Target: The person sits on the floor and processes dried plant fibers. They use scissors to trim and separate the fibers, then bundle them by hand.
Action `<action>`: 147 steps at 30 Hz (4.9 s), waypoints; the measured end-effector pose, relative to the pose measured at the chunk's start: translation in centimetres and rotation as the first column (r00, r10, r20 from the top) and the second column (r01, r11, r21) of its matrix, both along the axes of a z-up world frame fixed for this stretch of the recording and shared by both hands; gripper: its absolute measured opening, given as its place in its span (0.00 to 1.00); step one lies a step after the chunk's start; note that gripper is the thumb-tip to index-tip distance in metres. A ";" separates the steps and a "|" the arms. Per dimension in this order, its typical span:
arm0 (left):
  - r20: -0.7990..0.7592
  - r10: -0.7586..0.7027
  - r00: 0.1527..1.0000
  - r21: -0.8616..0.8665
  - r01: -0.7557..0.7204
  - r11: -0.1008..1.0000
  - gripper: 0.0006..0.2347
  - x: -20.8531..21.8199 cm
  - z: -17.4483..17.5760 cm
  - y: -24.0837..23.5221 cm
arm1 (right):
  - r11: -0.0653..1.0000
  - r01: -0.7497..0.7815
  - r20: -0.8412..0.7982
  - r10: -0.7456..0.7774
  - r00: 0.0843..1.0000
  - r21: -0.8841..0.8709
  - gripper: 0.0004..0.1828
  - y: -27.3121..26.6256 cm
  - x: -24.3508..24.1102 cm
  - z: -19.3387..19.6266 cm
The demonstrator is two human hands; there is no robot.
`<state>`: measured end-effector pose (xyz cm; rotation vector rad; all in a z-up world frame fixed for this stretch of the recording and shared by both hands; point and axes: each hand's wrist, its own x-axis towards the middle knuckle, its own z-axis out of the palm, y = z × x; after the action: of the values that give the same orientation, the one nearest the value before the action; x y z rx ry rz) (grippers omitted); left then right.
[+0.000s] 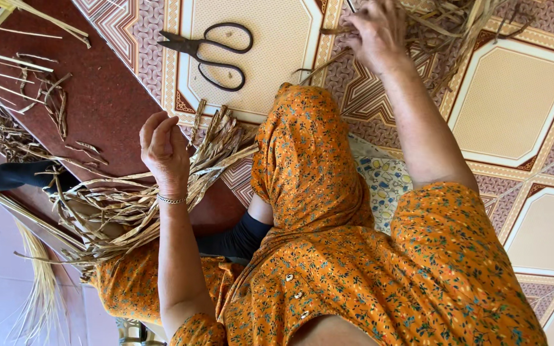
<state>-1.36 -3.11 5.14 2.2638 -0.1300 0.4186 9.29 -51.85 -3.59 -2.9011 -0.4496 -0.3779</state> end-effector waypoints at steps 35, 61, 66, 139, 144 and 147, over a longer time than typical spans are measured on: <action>-0.370 -0.400 0.839 -0.531 0.162 0.832 0.08 1.3 0.5 -11.1 | 0.265 -0.127 0.110 0.079 0.991 0.956 0.05 12.1 1.7 11.0; -0.246 -0.731 0.636 -0.939 -0.344 0.016 0.18 3.4 5.1 -5.7 | 0.613 -0.505 0.118 0.559 0.821 0.608 0.06 18.6 -3.8 16.1; -0.203 -0.630 0.750 -0.920 -0.367 -0.140 0.12 0.6 -0.6 -5.3 | 0.615 -0.646 0.124 0.674 0.728 0.451 0.13 23.4 -5.7 18.5; -0.256 -0.047 0.966 -0.953 -0.244 0.178 0.08 0.1 3.6 -6.3 | 0.832 -0.368 0.071 0.374 0.925 0.416 0.11 18.3 -8.0 11.4; -0.104 0.013 0.994 -0.993 -0.105 0.054 0.07 -0.1 3.6 -2.0 | 0.989 -0.135 0.294 0.111 0.949 0.060 0.08 9.3 -6.5 9.4; -0.123 -0.035 0.992 -0.987 -0.119 0.104 0.10 -0.3 4.0 -2.6 | 0.977 -0.026 0.209 -0.019 0.978 0.211 0.05 4.6 -6.9 8.7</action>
<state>-1.66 -5.73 9.13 0.8375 0.2520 0.2428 2.37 -47.26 5.13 -2.6636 -0.4162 -0.6918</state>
